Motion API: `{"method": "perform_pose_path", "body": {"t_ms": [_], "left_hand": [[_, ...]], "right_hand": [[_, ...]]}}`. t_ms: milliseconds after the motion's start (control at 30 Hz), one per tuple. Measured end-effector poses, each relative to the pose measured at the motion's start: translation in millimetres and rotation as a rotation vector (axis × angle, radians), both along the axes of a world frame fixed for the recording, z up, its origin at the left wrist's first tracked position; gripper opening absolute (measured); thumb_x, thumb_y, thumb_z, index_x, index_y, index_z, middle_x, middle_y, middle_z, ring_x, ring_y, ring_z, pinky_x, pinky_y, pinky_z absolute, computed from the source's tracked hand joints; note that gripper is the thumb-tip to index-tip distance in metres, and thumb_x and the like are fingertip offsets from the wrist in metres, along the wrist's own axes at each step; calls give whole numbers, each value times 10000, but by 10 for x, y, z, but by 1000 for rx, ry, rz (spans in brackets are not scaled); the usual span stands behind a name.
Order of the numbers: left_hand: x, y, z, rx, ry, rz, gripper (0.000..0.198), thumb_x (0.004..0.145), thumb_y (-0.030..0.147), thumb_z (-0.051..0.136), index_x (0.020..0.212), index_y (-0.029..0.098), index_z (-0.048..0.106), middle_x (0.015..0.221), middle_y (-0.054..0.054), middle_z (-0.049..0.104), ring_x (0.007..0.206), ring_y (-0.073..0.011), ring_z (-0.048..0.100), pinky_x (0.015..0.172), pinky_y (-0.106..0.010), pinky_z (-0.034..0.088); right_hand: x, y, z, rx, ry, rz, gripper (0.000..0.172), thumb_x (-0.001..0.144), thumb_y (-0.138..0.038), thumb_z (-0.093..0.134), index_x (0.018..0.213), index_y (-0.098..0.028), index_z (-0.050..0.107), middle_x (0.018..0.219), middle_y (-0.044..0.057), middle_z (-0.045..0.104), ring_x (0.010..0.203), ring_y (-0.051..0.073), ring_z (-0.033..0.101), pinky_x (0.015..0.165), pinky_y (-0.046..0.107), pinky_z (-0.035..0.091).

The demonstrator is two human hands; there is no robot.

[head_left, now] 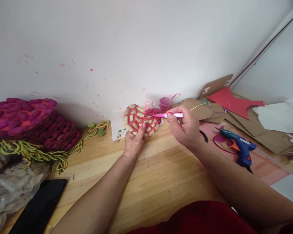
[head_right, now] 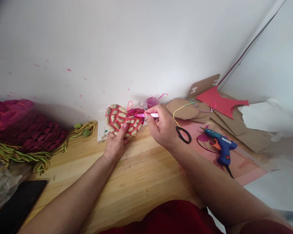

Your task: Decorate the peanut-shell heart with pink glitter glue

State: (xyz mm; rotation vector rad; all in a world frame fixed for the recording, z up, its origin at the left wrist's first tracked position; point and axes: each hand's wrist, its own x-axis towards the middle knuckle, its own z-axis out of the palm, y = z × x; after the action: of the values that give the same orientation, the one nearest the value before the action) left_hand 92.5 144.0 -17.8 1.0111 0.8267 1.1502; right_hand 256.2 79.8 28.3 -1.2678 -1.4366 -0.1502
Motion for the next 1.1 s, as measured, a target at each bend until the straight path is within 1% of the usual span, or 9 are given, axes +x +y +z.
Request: {"method": "perform_pose_path", "body": {"t_ms": [167, 300, 367, 500, 667, 767, 833, 967, 1100], "left_hand": [[-4, 18, -30, 36, 21, 5, 470, 699, 557, 849, 960, 176, 760, 916, -83, 797, 919, -251, 750, 732, -321, 608], [-30, 36, -87, 72, 79, 7, 443, 741, 552, 821, 967, 174, 768, 921, -83, 798, 951, -249, 743, 769, -324, 597], [-40, 45, -117, 72, 94, 0, 455, 753, 558, 809, 974, 163, 768, 932, -83, 799, 910, -238, 742, 737, -310, 585], [-34, 58, -146, 62, 78, 7, 473, 760, 571, 799, 980, 153, 766, 910, -77, 796, 794, -204, 732, 671, -289, 565], [-17, 53, -137, 60, 60, 22, 445, 746, 555, 815, 976, 176, 773, 890, -77, 800, 926, -245, 747, 785, -330, 591], [-22, 46, -135, 80, 83, 25, 438, 741, 559, 815, 954, 178, 774, 885, -79, 800, 969, -261, 742, 810, -344, 594], [-25, 45, -136, 75, 82, 29, 450, 741, 563, 812, 960, 172, 773, 896, -83, 801, 987, -266, 740, 817, -346, 594], [-27, 54, -143, 72, 65, 21, 460, 760, 557, 800, 989, 159, 776, 979, -98, 805, 1021, -269, 737, 855, -354, 589], [-29, 64, -159, 154, 70, -13, 444, 793, 537, 779, 1032, 163, 776, 1117, -106, 791, 1048, -250, 729, 901, -341, 571]], "right_hand": [[-16, -10, 2, 6, 2, -18, 79, 974, -281, 599, 947, -215, 633, 821, 10, 686, 680, 136, 580, 646, 296, 458], [-39, -17, -1, 4, 5, 47, 75, 977, -273, 596, 976, -214, 643, 846, 13, 701, 697, 136, 596, 646, 288, 464], [-35, -11, -7, -15, -7, 60, 80, 976, -276, 598, 971, -213, 647, 842, 12, 704, 687, 135, 596, 636, 284, 465], [1, 13, -22, -21, -32, 15, 86, 970, -288, 602, 950, -214, 643, 824, 13, 701, 665, 136, 588, 621, 283, 468], [-20, 12, -36, -20, -6, 38, 80, 971, -285, 603, 979, -219, 648, 854, 21, 712, 709, 148, 613, 655, 294, 489], [-41, 6, -44, -24, -1, 85, 75, 972, -270, 601, 994, -218, 649, 873, 21, 718, 710, 141, 617, 652, 285, 488], [-33, 11, -49, -29, -12, 68, 65, 968, -266, 608, 982, -217, 649, 859, 18, 715, 694, 137, 609, 643, 281, 483], [-13, 23, -58, -31, -15, 21, 68, 962, -278, 617, 973, -218, 647, 847, 19, 711, 698, 145, 610, 652, 293, 481], [-38, 20, -66, -37, 18, 83, 78, 970, -278, 601, 993, -219, 648, 879, 23, 717, 715, 148, 621, 658, 296, 482]]}}
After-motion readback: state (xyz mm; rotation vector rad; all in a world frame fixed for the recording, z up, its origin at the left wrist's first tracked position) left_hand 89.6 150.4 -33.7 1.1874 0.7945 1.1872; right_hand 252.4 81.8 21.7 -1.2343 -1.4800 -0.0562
